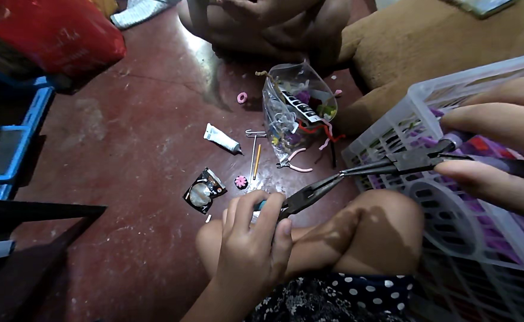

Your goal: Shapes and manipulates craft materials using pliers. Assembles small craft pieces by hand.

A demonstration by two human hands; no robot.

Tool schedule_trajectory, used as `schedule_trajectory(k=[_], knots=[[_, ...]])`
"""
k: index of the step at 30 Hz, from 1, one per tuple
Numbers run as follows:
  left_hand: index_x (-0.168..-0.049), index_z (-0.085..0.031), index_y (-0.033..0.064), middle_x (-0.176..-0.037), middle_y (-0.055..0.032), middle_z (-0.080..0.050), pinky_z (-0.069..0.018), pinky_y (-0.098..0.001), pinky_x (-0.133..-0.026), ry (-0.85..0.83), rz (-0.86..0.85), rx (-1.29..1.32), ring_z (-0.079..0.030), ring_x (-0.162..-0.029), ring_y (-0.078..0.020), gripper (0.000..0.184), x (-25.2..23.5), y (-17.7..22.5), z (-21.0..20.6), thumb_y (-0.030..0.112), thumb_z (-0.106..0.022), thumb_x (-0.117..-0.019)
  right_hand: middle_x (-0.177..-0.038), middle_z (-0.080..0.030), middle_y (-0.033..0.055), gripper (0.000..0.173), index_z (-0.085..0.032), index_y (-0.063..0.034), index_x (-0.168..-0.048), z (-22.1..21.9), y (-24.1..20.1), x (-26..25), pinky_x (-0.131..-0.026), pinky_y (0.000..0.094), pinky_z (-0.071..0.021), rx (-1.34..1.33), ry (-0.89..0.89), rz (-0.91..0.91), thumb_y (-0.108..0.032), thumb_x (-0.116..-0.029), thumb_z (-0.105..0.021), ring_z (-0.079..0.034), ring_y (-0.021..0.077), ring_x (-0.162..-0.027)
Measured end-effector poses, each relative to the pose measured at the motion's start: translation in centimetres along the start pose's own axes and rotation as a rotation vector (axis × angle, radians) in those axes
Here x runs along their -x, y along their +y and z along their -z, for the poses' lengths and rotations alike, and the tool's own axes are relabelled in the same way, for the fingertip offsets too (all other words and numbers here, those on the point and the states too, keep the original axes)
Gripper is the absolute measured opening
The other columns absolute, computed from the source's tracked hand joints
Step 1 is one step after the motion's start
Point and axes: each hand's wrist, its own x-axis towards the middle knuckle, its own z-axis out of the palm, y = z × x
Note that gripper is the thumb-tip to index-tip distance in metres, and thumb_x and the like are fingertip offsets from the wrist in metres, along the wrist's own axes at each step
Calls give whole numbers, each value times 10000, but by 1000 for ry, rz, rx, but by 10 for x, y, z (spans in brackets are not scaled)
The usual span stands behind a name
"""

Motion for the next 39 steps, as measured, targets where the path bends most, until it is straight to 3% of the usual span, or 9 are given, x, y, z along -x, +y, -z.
schedule_trajectory(k=[20, 28, 35, 39], knots=[[-966, -664, -10, -882, -147, -627, -440, -225, -766, -15, 18, 9, -582, -858, -177, 414, 0, 2, -1, 272, -380, -1073, -853, -624, 276, 590, -617, 67, -924, -3, 2, 0, -617, 587, -430, -1, 7, -1, -464, -1049, -394, -627, 494, -757], [-962, -653, -18, -859, -135, -634, -447, -222, -783, -48, 27, 49, -594, -863, -166, 459, -1, 4, -1, 277, -326, -1095, -810, -612, 251, 602, -618, 55, -901, -2, 2, 0, -579, 560, -408, 5, 16, 12, -473, -1043, -365, -612, 468, -703], [-912, -649, -24, -811, -141, -648, -443, -269, -735, -34, 4, -6, -599, -797, -194, 480, -1, 5, -3, 273, -314, -1085, -779, -621, 243, 591, -621, 44, -861, -5, 1, 5, -564, 548, -418, -20, 38, 24, -462, -1038, -372, -630, 452, -699], [-926, -630, 14, -822, -132, -633, -430, -305, -771, 51, -60, -96, -589, -829, -225, 474, 0, -1, -4, 318, -308, -1096, -751, -630, 204, 570, -646, 22, -843, -5, -3, 9, -552, 502, -420, -51, 56, 31, -441, -1035, -376, -628, 407, -680]])
